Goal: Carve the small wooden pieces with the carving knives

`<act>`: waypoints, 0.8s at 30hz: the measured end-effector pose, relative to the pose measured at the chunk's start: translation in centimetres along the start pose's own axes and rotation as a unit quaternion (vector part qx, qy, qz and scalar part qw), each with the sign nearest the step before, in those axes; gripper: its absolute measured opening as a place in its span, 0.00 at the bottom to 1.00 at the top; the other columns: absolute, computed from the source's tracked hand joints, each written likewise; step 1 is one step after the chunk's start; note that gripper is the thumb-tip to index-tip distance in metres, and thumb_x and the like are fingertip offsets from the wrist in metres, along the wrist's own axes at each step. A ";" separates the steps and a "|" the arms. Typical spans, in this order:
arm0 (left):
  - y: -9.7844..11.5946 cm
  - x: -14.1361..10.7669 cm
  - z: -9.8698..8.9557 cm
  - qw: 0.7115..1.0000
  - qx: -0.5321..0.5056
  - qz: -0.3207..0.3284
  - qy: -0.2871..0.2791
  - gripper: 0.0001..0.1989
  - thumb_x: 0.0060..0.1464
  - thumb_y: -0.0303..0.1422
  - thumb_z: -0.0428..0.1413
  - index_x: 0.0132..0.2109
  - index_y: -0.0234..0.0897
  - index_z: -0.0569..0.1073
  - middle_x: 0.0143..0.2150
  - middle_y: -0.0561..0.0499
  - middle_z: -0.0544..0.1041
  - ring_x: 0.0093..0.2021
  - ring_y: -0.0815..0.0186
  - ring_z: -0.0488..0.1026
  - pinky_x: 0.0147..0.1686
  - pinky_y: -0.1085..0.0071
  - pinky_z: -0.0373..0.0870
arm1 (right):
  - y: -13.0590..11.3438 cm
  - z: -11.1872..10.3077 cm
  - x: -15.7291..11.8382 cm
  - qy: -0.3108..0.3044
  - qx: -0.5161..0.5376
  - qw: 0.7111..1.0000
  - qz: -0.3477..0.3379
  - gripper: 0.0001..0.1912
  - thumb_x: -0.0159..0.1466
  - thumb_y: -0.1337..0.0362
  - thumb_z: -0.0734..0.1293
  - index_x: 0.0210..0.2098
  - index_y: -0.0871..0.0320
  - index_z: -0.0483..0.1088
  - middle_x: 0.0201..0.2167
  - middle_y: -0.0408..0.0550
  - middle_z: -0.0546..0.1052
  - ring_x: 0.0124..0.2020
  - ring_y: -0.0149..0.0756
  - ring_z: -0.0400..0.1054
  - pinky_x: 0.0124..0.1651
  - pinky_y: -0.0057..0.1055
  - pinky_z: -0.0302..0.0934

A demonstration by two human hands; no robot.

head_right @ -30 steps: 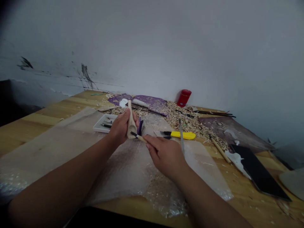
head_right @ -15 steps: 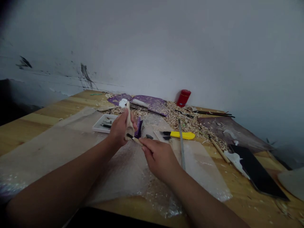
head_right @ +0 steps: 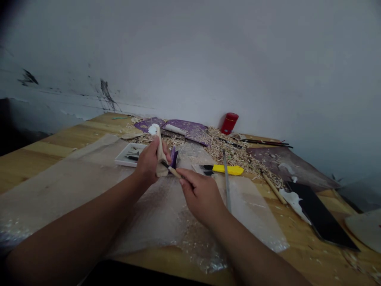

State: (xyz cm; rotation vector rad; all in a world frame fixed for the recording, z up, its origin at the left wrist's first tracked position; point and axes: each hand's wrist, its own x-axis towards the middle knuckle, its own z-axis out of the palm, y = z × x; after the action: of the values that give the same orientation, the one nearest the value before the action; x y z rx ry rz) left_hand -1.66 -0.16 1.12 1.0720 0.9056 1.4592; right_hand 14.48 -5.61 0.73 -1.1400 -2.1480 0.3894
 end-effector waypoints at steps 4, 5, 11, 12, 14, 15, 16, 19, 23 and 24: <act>-0.2 0.2 -0.2 0.999 -0.014 0.052 0.000 0.24 0.52 0.51 0.41 0.23 0.36 0.62 0.15 0.55 0.65 0.15 0.73 0.60 0.15 0.76 0.57 | -0.1 -0.5 0.0 -0.002 -0.015 0.999 -0.034 0.17 0.60 0.68 0.58 0.48 0.54 0.67 0.41 0.46 0.76 0.38 0.34 0.70 0.41 0.32 0.63; -0.2 0.2 -0.3 0.999 -0.016 0.051 0.001 0.23 0.53 0.50 0.41 0.23 0.36 0.62 0.15 0.55 0.65 0.15 0.74 0.60 0.15 0.76 0.57 | -0.1 -0.6 -0.1 -0.005 -0.018 0.999 -0.040 0.17 0.59 0.68 0.58 0.48 0.54 0.67 0.41 0.46 0.76 0.38 0.34 0.70 0.41 0.32 0.63; -0.1 0.2 -0.2 0.998 -0.009 0.054 0.015 0.22 0.54 0.48 0.41 0.23 0.36 0.62 0.15 0.55 0.66 0.14 0.74 0.60 0.15 0.77 0.56 | -0.4 -0.7 -0.2 -0.034 -0.021 0.998 -0.045 0.17 0.60 0.68 0.58 0.47 0.54 0.68 0.37 0.45 0.77 0.33 0.32 0.71 0.34 0.28 0.63; -0.1 0.2 -0.2 0.998 -0.006 0.058 0.020 0.22 0.54 0.48 0.41 0.23 0.36 0.63 0.15 0.55 0.66 0.14 0.74 0.60 0.15 0.77 0.56 | -0.4 -0.6 -0.2 -0.035 -0.020 0.998 -0.045 0.17 0.60 0.68 0.58 0.46 0.53 0.68 0.36 0.45 0.77 0.32 0.32 0.71 0.33 0.27 0.63; -0.3 0.2 -0.1 0.998 -0.007 0.062 0.030 0.23 0.53 0.49 0.42 0.22 0.36 0.63 0.15 0.55 0.65 0.14 0.74 0.60 0.14 0.78 0.55 | -0.3 -0.4 -0.1 -0.032 -0.016 0.999 -0.041 0.17 0.59 0.68 0.58 0.46 0.53 0.69 0.34 0.45 0.77 0.29 0.31 0.70 0.31 0.27 0.62; -0.3 0.2 -0.1 0.998 -0.013 0.060 0.035 0.23 0.53 0.49 0.42 0.22 0.35 0.63 0.15 0.55 0.65 0.14 0.74 0.60 0.14 0.78 0.55 | -0.3 -0.2 -0.1 -0.030 -0.011 0.999 -0.036 0.16 0.59 0.68 0.58 0.45 0.54 0.69 0.33 0.45 0.77 0.28 0.30 0.70 0.30 0.26 0.61; -0.3 0.2 0.0 0.997 -0.021 0.055 0.040 0.23 0.53 0.49 0.42 0.22 0.35 0.63 0.14 0.55 0.65 0.14 0.74 0.59 0.14 0.78 0.55 | -0.3 -0.1 0.0 -0.031 -0.003 0.999 -0.026 0.16 0.59 0.68 0.58 0.45 0.54 0.70 0.31 0.44 0.77 0.26 0.30 0.69 0.29 0.26 0.61; -0.3 0.3 0.1 0.997 -0.042 0.032 0.047 0.23 0.52 0.50 0.43 0.22 0.36 0.62 0.14 0.55 0.64 0.13 0.75 0.59 0.14 0.78 0.55 | -0.3 0.3 0.0 -0.046 0.036 0.998 0.022 0.15 0.60 0.67 0.58 0.45 0.55 0.70 0.22 0.41 0.75 0.20 0.28 0.67 0.24 0.24 0.59; -0.2 0.4 0.1 0.997 -0.051 0.020 0.056 0.23 0.52 0.49 0.44 0.21 0.36 0.61 0.13 0.56 0.63 0.13 0.75 0.59 0.14 0.78 0.55 | -0.4 0.9 -0.2 -0.025 0.011 1.000 -0.012 0.16 0.60 0.68 0.57 0.46 0.57 0.69 0.28 0.46 0.76 0.28 0.31 0.70 0.31 0.27 0.63; -0.1 0.5 0.1 0.997 -0.055 0.015 0.058 0.22 0.52 0.49 0.44 0.21 0.36 0.61 0.13 0.56 0.63 0.13 0.75 0.58 0.14 0.78 0.55 | -0.4 1.0 -0.4 -0.017 -0.015 0.999 -0.038 0.17 0.60 0.69 0.57 0.47 0.57 0.68 0.32 0.48 0.76 0.32 0.34 0.70 0.35 0.29 0.63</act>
State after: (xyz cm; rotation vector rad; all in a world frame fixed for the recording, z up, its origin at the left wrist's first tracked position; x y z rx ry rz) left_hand -1.57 0.31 1.11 0.9317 0.8832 1.5920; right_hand 13.72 -6.09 0.09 -1.0724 -2.2258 0.3462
